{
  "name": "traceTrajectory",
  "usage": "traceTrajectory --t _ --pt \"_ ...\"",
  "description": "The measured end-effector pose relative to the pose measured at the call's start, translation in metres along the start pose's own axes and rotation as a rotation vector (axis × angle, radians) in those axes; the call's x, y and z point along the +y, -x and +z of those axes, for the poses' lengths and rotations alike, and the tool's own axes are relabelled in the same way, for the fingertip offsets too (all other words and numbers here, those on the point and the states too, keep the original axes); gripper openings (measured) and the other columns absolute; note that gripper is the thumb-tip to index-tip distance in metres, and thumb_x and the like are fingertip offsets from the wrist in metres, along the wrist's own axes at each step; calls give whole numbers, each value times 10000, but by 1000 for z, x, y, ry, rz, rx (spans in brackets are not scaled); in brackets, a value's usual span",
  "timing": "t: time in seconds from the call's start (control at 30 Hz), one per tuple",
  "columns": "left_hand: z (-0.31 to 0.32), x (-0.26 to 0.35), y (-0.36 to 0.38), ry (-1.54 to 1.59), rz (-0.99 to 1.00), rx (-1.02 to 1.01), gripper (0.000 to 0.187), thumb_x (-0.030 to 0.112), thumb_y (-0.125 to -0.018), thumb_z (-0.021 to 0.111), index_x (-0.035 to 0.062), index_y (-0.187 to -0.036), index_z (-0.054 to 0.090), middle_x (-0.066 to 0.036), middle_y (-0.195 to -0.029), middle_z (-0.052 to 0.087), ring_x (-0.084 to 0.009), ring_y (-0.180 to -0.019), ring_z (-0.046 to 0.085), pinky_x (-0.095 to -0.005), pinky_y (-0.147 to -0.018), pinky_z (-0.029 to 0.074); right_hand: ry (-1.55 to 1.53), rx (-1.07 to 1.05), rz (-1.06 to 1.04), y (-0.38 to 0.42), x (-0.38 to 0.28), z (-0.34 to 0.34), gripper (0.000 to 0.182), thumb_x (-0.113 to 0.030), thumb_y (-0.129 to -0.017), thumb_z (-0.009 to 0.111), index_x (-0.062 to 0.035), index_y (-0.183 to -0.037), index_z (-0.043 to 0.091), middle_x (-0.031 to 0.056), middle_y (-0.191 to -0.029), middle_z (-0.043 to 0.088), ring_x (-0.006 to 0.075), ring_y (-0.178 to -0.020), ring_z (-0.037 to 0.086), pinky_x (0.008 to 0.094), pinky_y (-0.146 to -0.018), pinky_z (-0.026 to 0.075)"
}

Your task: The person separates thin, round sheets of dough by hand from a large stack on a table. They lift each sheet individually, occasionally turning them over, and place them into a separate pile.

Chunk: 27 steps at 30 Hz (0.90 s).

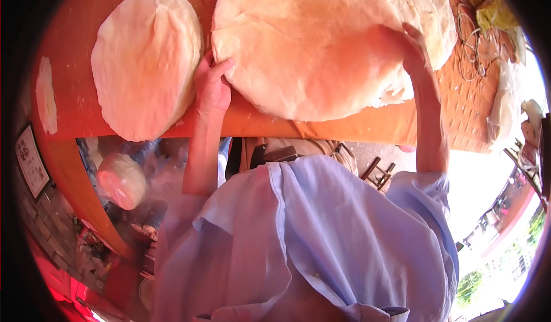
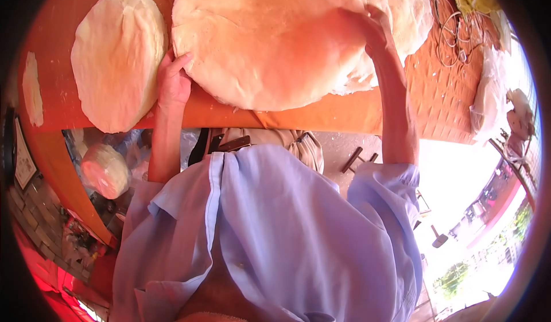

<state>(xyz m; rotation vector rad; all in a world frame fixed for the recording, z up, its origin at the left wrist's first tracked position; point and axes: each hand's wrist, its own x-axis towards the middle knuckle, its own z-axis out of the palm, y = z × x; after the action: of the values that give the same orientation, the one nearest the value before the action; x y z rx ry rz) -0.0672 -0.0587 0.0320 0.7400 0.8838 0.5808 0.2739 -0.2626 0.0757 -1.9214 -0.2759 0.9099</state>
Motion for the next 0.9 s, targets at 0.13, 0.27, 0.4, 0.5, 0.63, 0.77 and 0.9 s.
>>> traceTrajectory --t 0.13,0.27,0.4,0.5,0.63,0.77,0.9 --pt "5 9 3 9 -118 8 464 -12 -800 621 -68 -1249 515 -130 -1209 604 -213 -1116 575 -331 -994 432 37 -282 -29 -53 48 -54 397 -255 -871 594 59 -1103 665 99 -1035 695 152 -905 645 259 -872 467" --pt "5 17 9 119 -177 -37 457 16 -829 634 -68 -1258 498 -131 -1215 601 -212 -1117 578 -334 -1006 433 -99 -368 79 -45 42 -45 398 -232 -880 609 64 -1143 639 124 -1050 688 188 -955 644 309 -898 487" --pt "-8 8 32 -42 -157 -26 438 49 -852 652 -39 -1252 495 -116 -1197 602 -204 -1115 582 -333 -997 449 -394 -332 301 -26 42 -35 346 -178 -846 651 61 -1097 655 129 -1027 684 190 -911 654 318 -804 522" --pt "-4 -12 32 -84 -7 51 336 62 -846 674 -2 -1144 530 -85 -1114 610 -170 -1007 596 -315 -884 484 -168 -324 135 -26 24 -21 390 -202 -834 672 47 -1131 623 115 -1010 674 196 -889 646 321 -796 514" --pt "12 -35 23 -254 226 265 278 137 -839 704 -3 -1024 551 -87 -1022 618 -158 -901 588 -304 -779 480 -117 -78 17 -11 2 -3 422 -233 -840 685 29 -1157 594 95 -974 670 169 -861 632 307 -762 507" --pt "26 -39 8 -443 263 501 379 298 -827 728 -29 -932 566 -117 -934 619 -165 -844 575 -309 -742 469 -18 -75 -3 -8 14 -2 393 -232 -870 666 30 -1155 599 82 -977 671 146 -864 625 284 -750 505" --pt "32 -28 6 -1 107 408 333 244 -838 720 -26 -972 576 -102 -956 631 -156 -836 592 -302 -756 479 -59 -114 87 -21 28 -22 355 -212 -900 633 33 -1157 615 68 -976 671 146 -872 625 278 -775 500"
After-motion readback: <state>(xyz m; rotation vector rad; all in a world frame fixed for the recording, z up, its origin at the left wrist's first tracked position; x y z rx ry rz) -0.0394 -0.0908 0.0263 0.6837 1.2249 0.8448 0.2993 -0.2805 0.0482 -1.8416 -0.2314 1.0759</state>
